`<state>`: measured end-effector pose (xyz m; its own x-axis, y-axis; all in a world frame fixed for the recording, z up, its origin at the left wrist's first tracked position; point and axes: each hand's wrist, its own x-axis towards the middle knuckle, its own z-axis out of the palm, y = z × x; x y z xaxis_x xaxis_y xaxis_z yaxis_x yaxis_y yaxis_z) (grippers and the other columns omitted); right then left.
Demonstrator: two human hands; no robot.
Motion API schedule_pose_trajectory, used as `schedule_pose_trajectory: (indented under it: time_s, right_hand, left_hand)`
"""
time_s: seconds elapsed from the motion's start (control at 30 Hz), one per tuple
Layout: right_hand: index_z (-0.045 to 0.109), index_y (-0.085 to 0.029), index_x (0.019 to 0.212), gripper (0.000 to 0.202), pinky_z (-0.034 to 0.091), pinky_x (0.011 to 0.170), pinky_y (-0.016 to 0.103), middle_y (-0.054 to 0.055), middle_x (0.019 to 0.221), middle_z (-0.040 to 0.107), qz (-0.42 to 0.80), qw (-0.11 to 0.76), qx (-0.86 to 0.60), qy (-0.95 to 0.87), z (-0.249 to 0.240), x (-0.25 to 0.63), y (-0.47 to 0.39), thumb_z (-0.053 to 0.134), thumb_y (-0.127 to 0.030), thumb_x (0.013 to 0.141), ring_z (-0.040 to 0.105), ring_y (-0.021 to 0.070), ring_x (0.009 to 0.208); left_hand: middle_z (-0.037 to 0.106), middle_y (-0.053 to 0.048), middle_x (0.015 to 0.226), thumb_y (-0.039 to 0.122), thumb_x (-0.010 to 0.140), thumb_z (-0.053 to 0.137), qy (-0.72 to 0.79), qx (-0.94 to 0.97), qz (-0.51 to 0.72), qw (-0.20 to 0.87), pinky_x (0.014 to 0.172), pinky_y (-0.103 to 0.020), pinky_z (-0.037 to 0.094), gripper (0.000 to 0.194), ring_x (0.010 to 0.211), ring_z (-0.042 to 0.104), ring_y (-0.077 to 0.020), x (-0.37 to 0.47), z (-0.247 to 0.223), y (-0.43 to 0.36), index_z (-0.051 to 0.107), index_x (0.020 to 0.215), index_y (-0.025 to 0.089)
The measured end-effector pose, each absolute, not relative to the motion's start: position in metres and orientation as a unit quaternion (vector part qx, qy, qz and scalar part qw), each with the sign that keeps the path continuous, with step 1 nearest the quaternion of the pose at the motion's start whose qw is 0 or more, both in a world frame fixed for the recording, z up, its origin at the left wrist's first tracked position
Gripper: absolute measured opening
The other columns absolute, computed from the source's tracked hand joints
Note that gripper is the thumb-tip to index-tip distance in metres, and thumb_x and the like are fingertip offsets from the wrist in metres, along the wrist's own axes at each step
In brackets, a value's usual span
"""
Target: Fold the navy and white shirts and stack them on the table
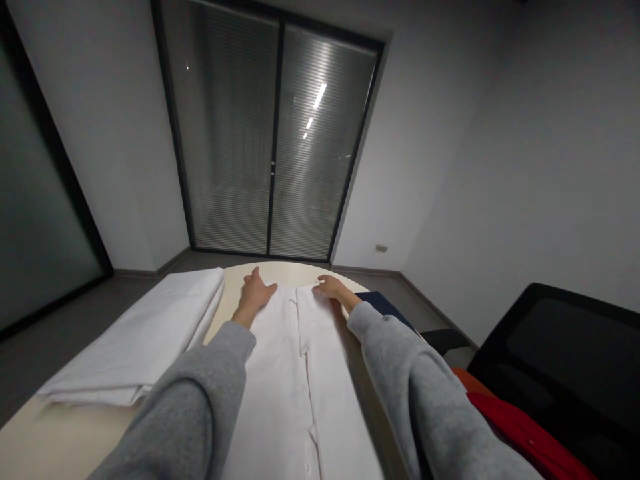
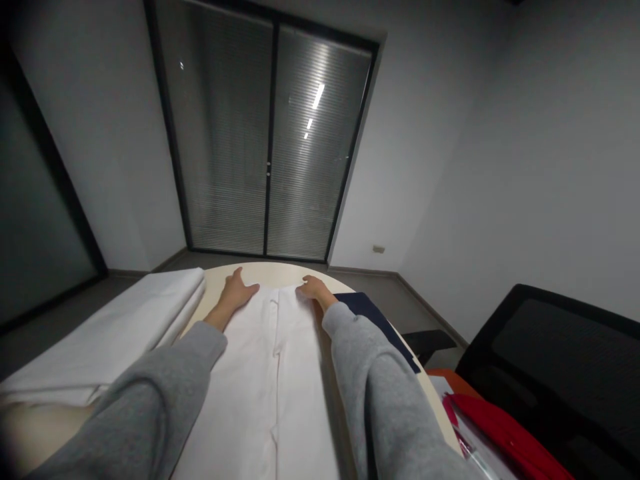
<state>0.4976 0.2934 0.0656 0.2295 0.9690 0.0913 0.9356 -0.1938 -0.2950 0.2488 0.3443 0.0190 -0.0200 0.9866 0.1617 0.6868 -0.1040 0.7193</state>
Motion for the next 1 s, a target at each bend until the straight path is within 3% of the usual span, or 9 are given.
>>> schedule_pose_trajectory:
  time_s: [0.1,0.2,0.33,0.53,0.8,0.93,1.0]
  right_hand:
    - [0.062,-0.019,0.133,0.042,0.055,0.100,0.051,0.011,0.138,0.062,0.081,0.123,-0.778,-0.610,0.044,0.501,0.300,0.068,-0.044,0.100,0.064,0.0277,0.119]
    - [0.060,-0.022,0.138,0.049,0.048,0.107,0.056,0.012,0.146,0.056,0.079,0.126,-0.784,-0.602,0.029,0.502,0.298,0.065,-0.052,0.099,0.058,0.0314,0.128]
    - [0.063,-0.028,0.137,0.046,0.044,0.107,0.051,0.013,0.141,0.056,0.070,0.144,-0.779,-0.606,0.022,0.503,0.295,0.060,-0.053,0.098,0.056,0.0323,0.129]
    - [0.064,-0.027,0.134,0.044,0.044,0.103,0.046,0.014,0.135,0.058,0.065,0.166,-0.770,-0.612,0.021,0.505,0.296,0.061,-0.050,0.097,0.058,0.0316,0.126]
    - [0.065,-0.024,0.129,0.041,0.044,0.102,0.046,0.014,0.134,0.061,0.072,0.180,-0.762,-0.618,0.023,0.503,0.294,0.063,-0.047,0.096,0.059,0.0327,0.125]
    - [0.058,-0.020,0.136,0.045,0.044,0.105,0.049,0.014,0.134,0.063,0.090,0.189,-0.765,-0.609,0.025,0.503,0.299,0.066,-0.039,0.096,0.058,0.0318,0.126]
    - [0.055,-0.019,0.141,0.049,0.047,0.106,0.052,0.013,0.138,0.062,0.100,0.196,-0.761,-0.611,0.028,0.504,0.302,0.067,-0.037,0.097,0.059,0.0307,0.126]
  left_hand:
    - [0.045,-0.015,0.160,0.058,0.087,0.067,0.602,0.732,0.303,0.101,0.115,-0.054,0.035,0.077,0.143,0.044,-0.0414,0.263,0.024,0.330,0.045,0.156,0.031]
    - [0.046,-0.017,0.159,0.070,0.086,0.060,0.594,0.757,0.262,0.070,0.111,-0.058,0.035,0.079,0.142,0.040,-0.0436,0.279,0.024,0.319,0.049,0.153,0.029]
    - [0.037,-0.018,0.164,0.060,0.078,0.067,0.605,0.767,0.193,0.086,0.112,-0.060,0.034,0.092,0.144,0.036,-0.0450,0.288,0.017,0.318,0.041,0.159,0.027]
    - [0.031,-0.012,0.168,0.042,0.069,0.072,0.604,0.773,0.167,0.099,0.113,-0.059,0.034,0.098,0.148,0.032,-0.0435,0.286,0.018,0.319,0.037,0.160,0.038]
    - [0.025,-0.013,0.172,0.058,0.070,0.075,0.613,0.771,0.134,0.105,0.113,-0.062,0.033,0.102,0.151,0.027,-0.0471,0.276,0.023,0.321,0.035,0.162,0.038]
    - [0.029,-0.012,0.171,0.070,0.085,0.057,0.623,0.748,0.196,0.120,0.115,-0.061,0.033,0.087,0.151,0.030,-0.0449,0.266,0.029,0.335,0.037,0.162,0.033]
    - [0.034,-0.011,0.170,0.062,0.093,0.047,0.638,0.731,0.205,0.127,0.114,-0.061,0.034,0.075,0.150,0.033,-0.0436,0.261,0.031,0.343,0.038,0.161,0.032]
